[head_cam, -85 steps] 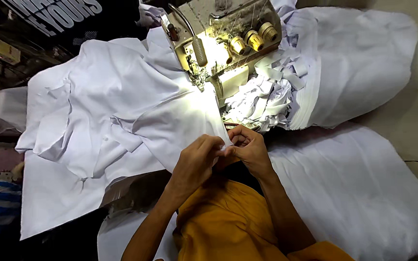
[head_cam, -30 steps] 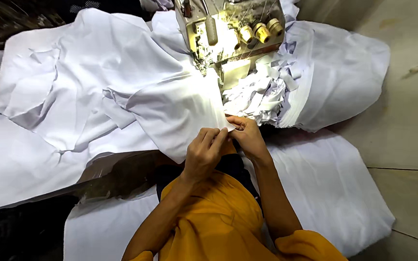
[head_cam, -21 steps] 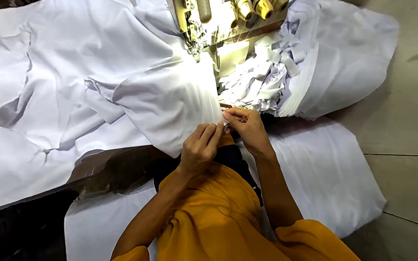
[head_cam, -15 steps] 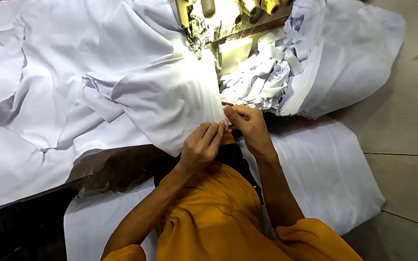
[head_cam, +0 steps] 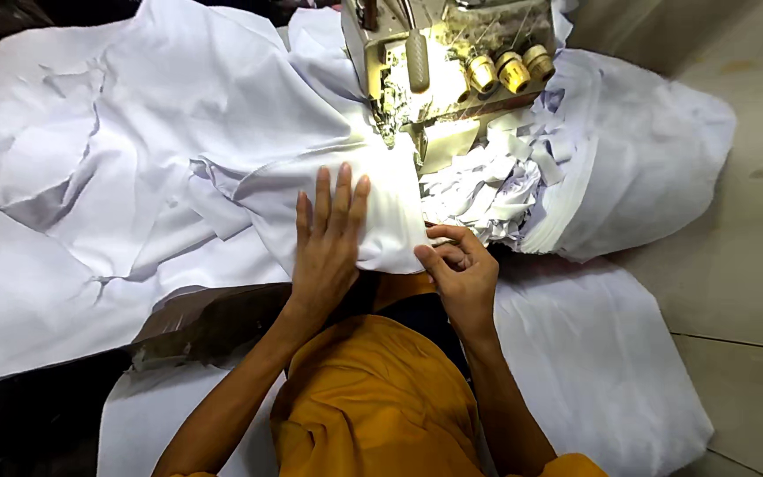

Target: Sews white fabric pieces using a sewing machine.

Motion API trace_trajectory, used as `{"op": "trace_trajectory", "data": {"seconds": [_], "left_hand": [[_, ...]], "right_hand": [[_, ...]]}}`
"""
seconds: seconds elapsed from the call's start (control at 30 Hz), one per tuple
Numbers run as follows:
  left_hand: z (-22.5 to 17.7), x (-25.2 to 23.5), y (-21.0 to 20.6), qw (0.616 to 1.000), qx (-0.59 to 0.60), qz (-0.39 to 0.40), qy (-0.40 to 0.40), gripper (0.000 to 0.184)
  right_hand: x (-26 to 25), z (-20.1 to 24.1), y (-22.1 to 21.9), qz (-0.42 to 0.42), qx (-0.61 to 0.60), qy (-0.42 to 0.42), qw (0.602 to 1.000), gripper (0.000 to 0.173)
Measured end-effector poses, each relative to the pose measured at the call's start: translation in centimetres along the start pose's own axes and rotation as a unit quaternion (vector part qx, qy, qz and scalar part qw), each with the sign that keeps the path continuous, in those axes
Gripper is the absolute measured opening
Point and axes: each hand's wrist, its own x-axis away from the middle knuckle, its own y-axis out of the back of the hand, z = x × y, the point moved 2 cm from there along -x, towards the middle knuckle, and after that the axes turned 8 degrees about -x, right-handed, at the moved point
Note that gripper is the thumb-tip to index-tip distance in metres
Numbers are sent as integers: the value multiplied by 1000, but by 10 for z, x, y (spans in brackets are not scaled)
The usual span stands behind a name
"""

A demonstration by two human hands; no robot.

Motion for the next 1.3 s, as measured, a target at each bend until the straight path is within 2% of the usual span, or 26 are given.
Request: {"op": "trace_trajectory", "data": {"seconds": [0.03, 0.1, 0.2, 0.37, 0.47, 0.57, 0.67, 0.73, 0.83, 0.9, 0.93, 1.0, 1.1, 1.2, 1.3], "left_hand": [[6, 2, 2, 1000, -15, 15, 8, 92], [14, 9, 5, 999, -17, 17, 21, 97], [21, 16, 5, 999, 17, 24, 44, 120], [36, 5, 6, 996, 45, 48, 53, 125], [58, -13, 5, 995, 57, 66, 46, 124], [86, -29, -2, 990, 103, 87, 34, 130], [109, -45, -1, 975, 165, 140, 42, 139], [119, -53, 8, 962, 197, 179, 57, 133], [127, -58, 27, 944, 222, 207, 133, 103], [123, -73, 36, 950, 174, 128, 224, 87], [120, -88, 38, 959, 140, 75, 234, 85], [117, -119, 33, 980, 86, 21, 177, 82], [128, -161, 6, 995, 50, 41, 70, 71], [149, -180, 0, 996, 33, 73, 27, 62], [176, -175, 23, 995, 57, 79, 6, 61]], "right_hand": [[1, -5, -3, -1, -6, 18, 1000, 34], [2, -14, -7, -6, -15, 54, 998, 30], [0, -20, -8, -16, -25, 81, 996, 20], [-28, -10, -13, -12, 15, 101, 995, 16], [-56, -8, -22, 5, 25, 105, 994, 18], [-77, -2, -32, 12, 41, 116, 992, 19], [-85, 3, -38, -3, 88, 120, 989, 23], [-83, 2, -38, -7, 109, 131, 985, 24], [-75, -5, -34, -10, 101, 141, 985, 26], [-69, -9, -29, -16, 80, 133, 988, 26], [-66, -13, -27, -19, 72, 129, 989, 26], [-60, -20, -23, -18, 76, 122, 989, 26], [-53, -26, -18, -8, 178, 135, 975, 23], [-49, -25, -13, 53, 356, 156, 920, 25], [-48, -25, -6, 115, 467, 151, 864, 30]]}}
